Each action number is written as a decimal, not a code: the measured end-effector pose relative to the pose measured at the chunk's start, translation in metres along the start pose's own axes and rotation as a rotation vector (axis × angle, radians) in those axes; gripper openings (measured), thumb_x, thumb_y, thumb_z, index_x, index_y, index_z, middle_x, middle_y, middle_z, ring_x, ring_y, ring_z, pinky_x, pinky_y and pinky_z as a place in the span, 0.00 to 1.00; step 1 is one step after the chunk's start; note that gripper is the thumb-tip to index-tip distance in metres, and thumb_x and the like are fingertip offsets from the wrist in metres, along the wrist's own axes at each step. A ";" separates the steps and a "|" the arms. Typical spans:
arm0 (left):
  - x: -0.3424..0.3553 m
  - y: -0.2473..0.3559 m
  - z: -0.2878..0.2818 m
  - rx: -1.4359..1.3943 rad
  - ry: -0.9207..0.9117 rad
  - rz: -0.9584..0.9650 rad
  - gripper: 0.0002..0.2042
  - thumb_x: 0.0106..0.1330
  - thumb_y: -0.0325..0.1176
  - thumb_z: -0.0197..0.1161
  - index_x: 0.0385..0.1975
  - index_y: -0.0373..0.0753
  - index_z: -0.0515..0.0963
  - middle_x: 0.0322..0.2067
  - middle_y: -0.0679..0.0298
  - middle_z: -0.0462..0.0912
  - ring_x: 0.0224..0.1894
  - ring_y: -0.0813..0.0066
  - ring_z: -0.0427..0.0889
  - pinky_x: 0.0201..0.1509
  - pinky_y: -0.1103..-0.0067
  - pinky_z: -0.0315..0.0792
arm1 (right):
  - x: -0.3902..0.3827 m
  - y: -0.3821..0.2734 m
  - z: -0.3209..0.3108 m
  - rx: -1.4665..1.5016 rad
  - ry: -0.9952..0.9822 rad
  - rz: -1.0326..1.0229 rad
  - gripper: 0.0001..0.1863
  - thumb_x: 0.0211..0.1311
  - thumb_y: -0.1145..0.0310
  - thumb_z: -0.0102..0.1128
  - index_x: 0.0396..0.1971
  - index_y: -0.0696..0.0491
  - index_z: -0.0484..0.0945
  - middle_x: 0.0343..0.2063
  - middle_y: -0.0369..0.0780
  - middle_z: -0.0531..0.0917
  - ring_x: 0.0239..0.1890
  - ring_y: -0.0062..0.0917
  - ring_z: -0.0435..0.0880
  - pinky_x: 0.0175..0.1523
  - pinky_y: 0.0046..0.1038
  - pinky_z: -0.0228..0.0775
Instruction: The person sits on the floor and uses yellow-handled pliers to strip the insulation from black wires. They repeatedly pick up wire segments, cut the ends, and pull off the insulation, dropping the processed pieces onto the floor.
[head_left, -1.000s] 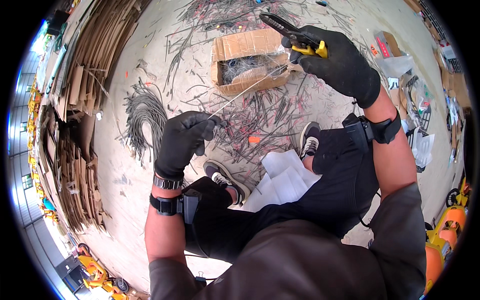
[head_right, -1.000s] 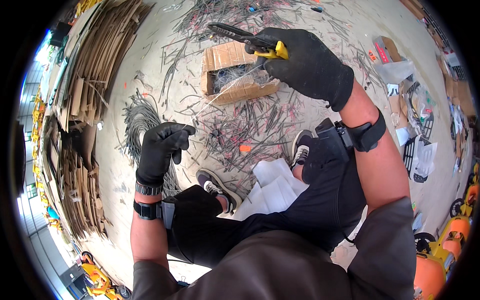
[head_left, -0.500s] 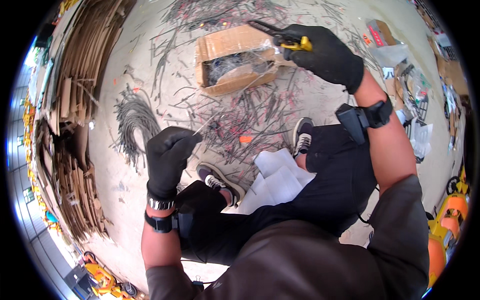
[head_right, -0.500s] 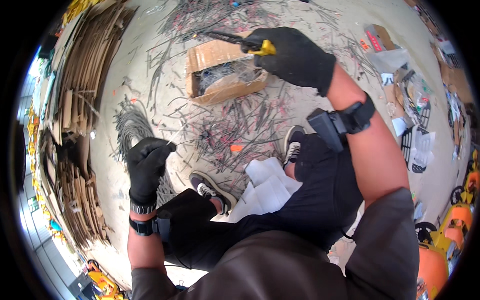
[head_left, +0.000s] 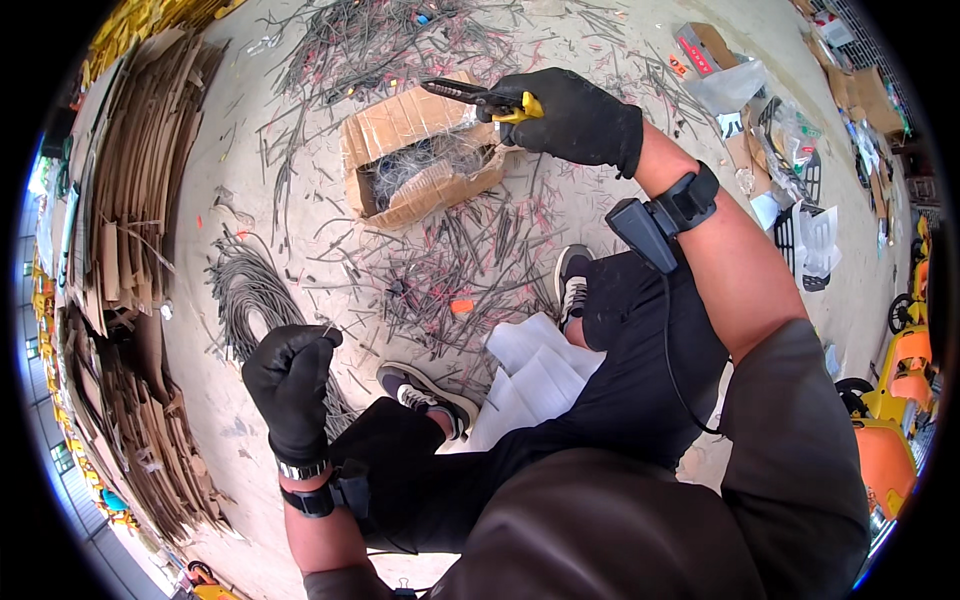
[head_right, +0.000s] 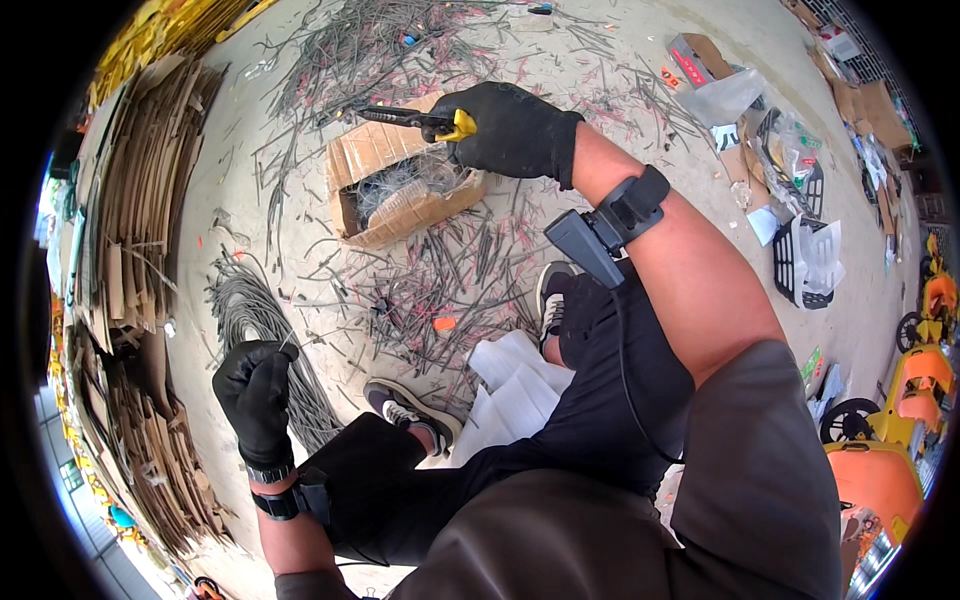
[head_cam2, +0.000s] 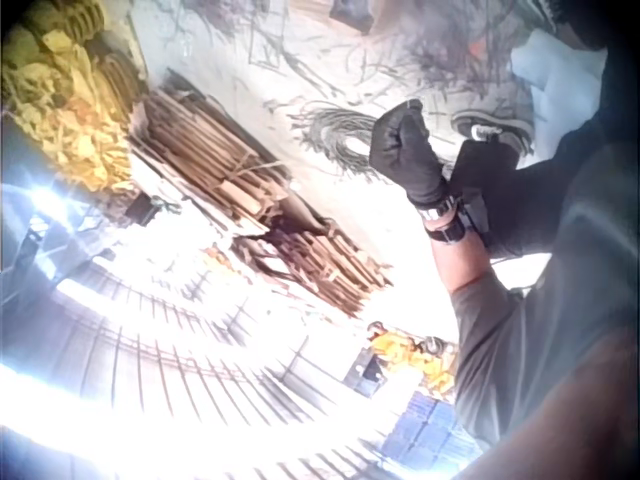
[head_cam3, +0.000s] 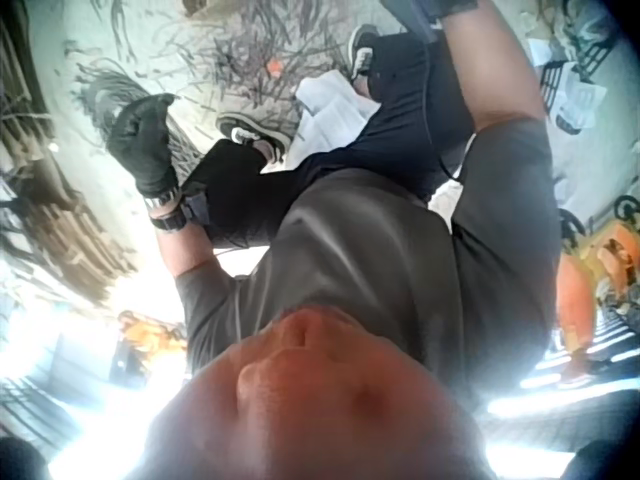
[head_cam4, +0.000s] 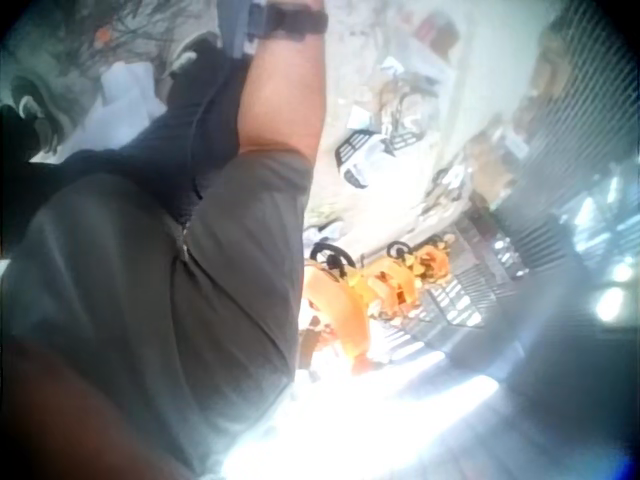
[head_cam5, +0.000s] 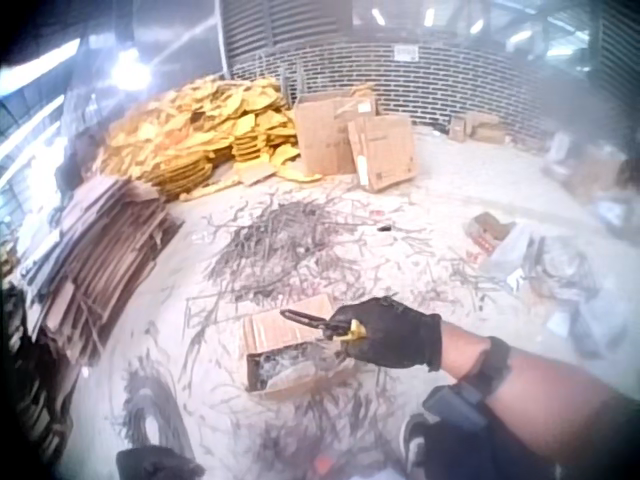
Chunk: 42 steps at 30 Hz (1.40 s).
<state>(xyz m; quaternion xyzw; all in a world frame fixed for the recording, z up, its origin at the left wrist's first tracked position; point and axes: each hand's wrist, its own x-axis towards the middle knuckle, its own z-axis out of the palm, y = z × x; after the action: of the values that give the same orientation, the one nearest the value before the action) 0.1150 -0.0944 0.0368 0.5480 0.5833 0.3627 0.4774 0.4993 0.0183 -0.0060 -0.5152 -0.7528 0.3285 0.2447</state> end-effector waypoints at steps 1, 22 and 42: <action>0.000 -0.001 -0.001 -0.011 0.003 -0.014 0.05 0.61 0.19 0.59 0.31 0.29 0.83 0.19 0.71 0.77 0.18 0.89 0.65 0.23 0.86 0.57 | 0.000 0.000 0.001 -0.012 -0.003 -0.003 0.20 0.48 0.69 0.63 0.46 0.50 0.82 0.36 0.47 0.85 0.40 0.39 0.84 0.48 0.36 0.74; 0.008 -0.005 0.009 0.229 -0.125 0.024 0.05 0.64 0.23 0.63 0.34 0.31 0.85 0.20 0.70 0.80 0.22 0.87 0.72 0.25 0.85 0.65 | 0.004 -0.032 0.039 0.533 -0.149 0.010 0.17 0.55 0.71 0.63 0.45 0.58 0.80 0.30 0.38 0.82 0.28 0.18 0.80 0.36 0.26 0.74; 0.016 0.000 0.002 0.269 -0.076 0.073 0.06 0.64 0.25 0.61 0.33 0.31 0.84 0.21 0.69 0.80 0.24 0.86 0.73 0.29 0.84 0.67 | -0.019 -0.084 0.103 0.774 -0.330 0.141 0.17 0.58 0.74 0.61 0.49 0.59 0.78 0.30 0.39 0.83 0.29 0.21 0.82 0.37 0.25 0.77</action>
<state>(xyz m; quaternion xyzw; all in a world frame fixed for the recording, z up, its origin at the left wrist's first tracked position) 0.1180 -0.0784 0.0339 0.6413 0.5880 0.2771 0.4078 0.3816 -0.0459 -0.0124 -0.3760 -0.5662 0.6807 0.2733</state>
